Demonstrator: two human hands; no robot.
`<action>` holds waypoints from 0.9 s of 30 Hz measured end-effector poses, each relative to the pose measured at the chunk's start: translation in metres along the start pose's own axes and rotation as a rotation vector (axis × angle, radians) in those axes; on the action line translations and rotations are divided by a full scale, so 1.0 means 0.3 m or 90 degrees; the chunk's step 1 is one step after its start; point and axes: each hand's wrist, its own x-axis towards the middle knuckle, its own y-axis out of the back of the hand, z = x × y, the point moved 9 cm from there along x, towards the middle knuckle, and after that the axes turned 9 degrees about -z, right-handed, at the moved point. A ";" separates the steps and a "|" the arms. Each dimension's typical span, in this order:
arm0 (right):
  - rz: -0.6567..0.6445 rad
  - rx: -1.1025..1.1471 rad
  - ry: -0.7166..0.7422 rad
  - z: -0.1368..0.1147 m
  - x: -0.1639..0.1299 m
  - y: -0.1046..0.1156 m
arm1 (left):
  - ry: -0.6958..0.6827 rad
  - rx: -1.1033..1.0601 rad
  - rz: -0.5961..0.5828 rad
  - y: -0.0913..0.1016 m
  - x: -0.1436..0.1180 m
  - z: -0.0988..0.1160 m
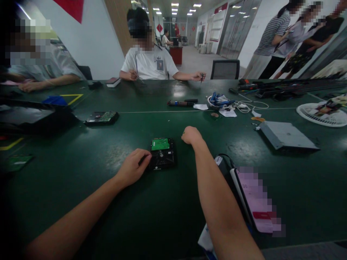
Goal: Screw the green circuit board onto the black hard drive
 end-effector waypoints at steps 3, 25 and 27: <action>-0.008 -0.002 -0.003 0.002 0.005 -0.001 | -0.005 0.017 0.006 0.003 0.000 0.011; -0.109 0.085 0.118 -0.209 -0.129 0.009 | 0.002 0.045 0.015 0.010 0.001 0.006; -0.100 0.086 0.118 -0.210 -0.122 0.007 | 0.001 0.049 0.018 0.011 -0.002 0.010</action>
